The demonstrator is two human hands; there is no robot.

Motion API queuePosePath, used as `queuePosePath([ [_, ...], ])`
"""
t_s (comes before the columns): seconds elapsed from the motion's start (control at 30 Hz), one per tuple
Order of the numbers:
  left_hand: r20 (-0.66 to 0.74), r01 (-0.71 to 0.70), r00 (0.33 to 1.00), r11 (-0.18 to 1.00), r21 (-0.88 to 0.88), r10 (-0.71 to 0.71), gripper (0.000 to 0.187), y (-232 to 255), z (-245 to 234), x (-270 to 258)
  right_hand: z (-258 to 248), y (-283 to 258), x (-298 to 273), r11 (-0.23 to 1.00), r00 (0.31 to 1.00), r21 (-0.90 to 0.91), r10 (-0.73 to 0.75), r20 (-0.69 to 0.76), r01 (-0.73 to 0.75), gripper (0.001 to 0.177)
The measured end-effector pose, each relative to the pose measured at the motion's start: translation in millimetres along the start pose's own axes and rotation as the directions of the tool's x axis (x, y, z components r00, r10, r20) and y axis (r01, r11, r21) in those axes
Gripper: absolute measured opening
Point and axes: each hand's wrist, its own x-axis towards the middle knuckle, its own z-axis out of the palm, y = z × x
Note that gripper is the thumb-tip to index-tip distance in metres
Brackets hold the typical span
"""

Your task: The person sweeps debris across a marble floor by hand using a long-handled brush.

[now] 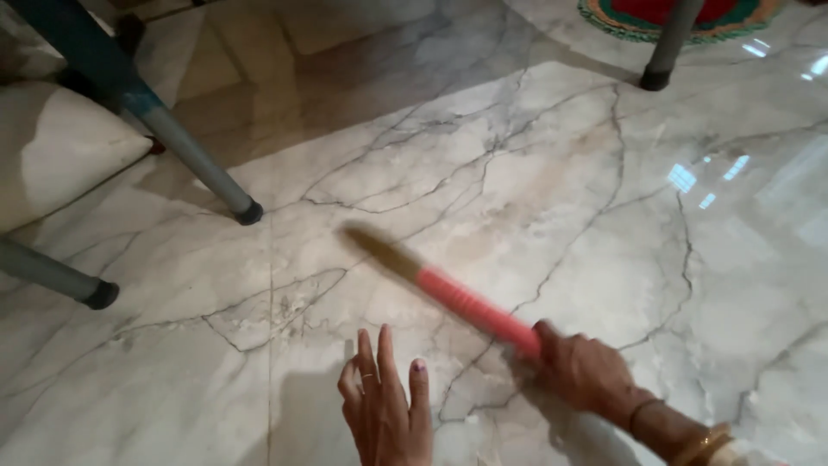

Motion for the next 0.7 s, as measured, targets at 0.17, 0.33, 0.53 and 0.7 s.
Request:
queuePosePath([
  [0.17, 0.044, 0.002, 0.999, 0.999, 0.044, -0.004, 0.065, 19.8, -2.1, 31.2, -2.6, 33.9, 63.3, 0.984, 0.982, 0.177, 0.036, -0.185, -0.003, 0.041],
  [0.33, -0.013, 0.006, 1.0, 0.999, 0.051, -0.005, 0.065, 49.4, -6.3, 52.9, -7.1, -35.2, 55.4, 0.89, 0.975, 0.427, 0.076, 0.21, -0.161, 0.051],
  [0.53, 0.026, 0.066, 0.997, 0.998, 0.006, -0.066, 0.065, 50.2, 8.8, 80.2, 22.0, -70.1, 74.6, 0.569, 0.843, 0.748, -0.167, 0.512, -0.342, 0.043],
  [0.7, -0.056, 0.017, 0.998, 0.998, -0.054, -0.02, 0.058, 34.4, 24.8, 113.6, 16.6, 2.9, 137.1, 0.237, 0.872, 0.841, 0.071, 0.484, -0.486, 0.047],
])
